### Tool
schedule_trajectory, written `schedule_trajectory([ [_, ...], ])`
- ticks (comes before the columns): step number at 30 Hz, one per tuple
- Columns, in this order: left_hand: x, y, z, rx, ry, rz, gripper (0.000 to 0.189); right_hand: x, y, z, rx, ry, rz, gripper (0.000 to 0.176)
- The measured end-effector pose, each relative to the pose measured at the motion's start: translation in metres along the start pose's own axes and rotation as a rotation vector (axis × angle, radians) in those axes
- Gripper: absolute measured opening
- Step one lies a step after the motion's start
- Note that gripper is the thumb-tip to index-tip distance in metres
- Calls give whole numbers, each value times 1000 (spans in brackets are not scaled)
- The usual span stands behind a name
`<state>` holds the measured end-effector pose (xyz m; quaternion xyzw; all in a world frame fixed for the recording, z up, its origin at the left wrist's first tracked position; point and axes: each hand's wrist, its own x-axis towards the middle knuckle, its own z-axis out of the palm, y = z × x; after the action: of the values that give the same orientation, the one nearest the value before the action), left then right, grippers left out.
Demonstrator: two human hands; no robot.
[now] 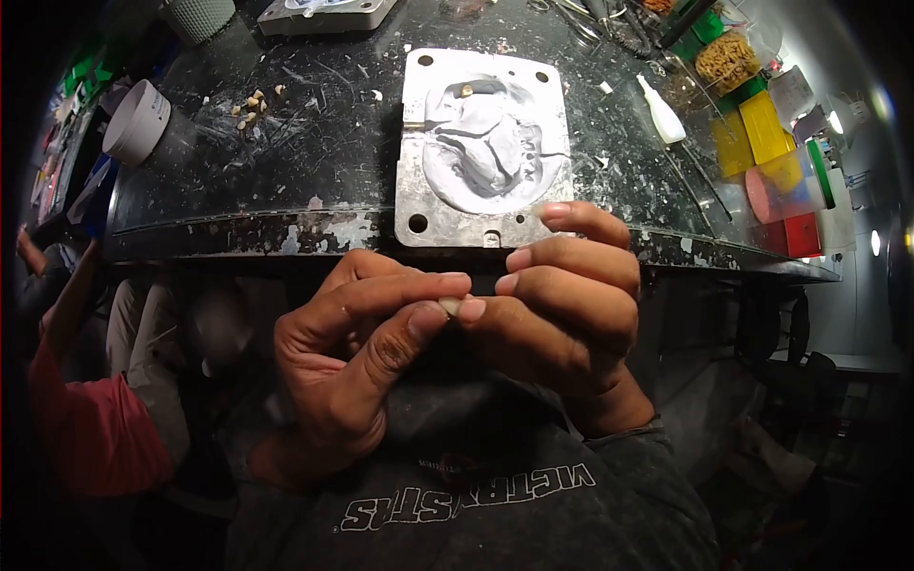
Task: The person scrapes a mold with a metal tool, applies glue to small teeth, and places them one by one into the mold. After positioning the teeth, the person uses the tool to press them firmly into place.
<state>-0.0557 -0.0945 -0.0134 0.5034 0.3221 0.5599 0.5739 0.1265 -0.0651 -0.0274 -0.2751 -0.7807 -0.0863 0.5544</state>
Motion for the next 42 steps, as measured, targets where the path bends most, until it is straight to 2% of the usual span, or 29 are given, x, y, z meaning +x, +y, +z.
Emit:
schedule_trajectory([
  [13, 1, 4, -1, 107, -27, 31, 19, -1, 3, -1, -72, -52, -39, 23],
  [16, 1, 3, 0, 69, -16, -12, 19, -2, 1, 4, -149, -62, -72, 13],
  [20, 2, 0, 3, -152, -7, -112, 17, -4, -1, 9, -113, -33, -15, 17],
  [22, 2, 1, 2, -226, 22, -146, 16, -2, -1, 6, 259, 187, 187, 22],
  [23, 3, -1, 1, -228, 8, -129, 16, -7, -2, 0, 368, 253, 224, 30],
  [24, 3, -3, 0, -231, -5, -113, 16, -9, 1, -22, 328, 23, 198, 40],
  [26, 3, -4, -1, -228, 5, -105, 17, -12, 2, -39, 428, -123, 222, 29],
  [27, 4, -5, -1, -226, 9, -94, 17, -10, -5, -37, 427, -123, 222, 29],
  [29, 4, -6, -1, -236, 13, -96, 17, 2, -22, -29, 381, -91, 594, 21],
  [30, 3, -6, 0, -245, 18, -102, 17, 4, -20, -27, 379, -89, 594, 21],
  [32, 3, -6, 3, -270, 22, -107, 16, 10, -10, -22, 171, -104, 145, 29],
  [33, 2, -6, 5, -294, 30, -110, 15, 7, -7, -12, 128, -41, 85, 35],
  [37, 0, -9, 5, -332, 14, -79, 13, 5, 0, -8, 99, -87, 59, 38],
  [42, 2, -7, -1, -173, -27, -154, 11, 1, 2, -11, 139, -81, 78, 35],
])
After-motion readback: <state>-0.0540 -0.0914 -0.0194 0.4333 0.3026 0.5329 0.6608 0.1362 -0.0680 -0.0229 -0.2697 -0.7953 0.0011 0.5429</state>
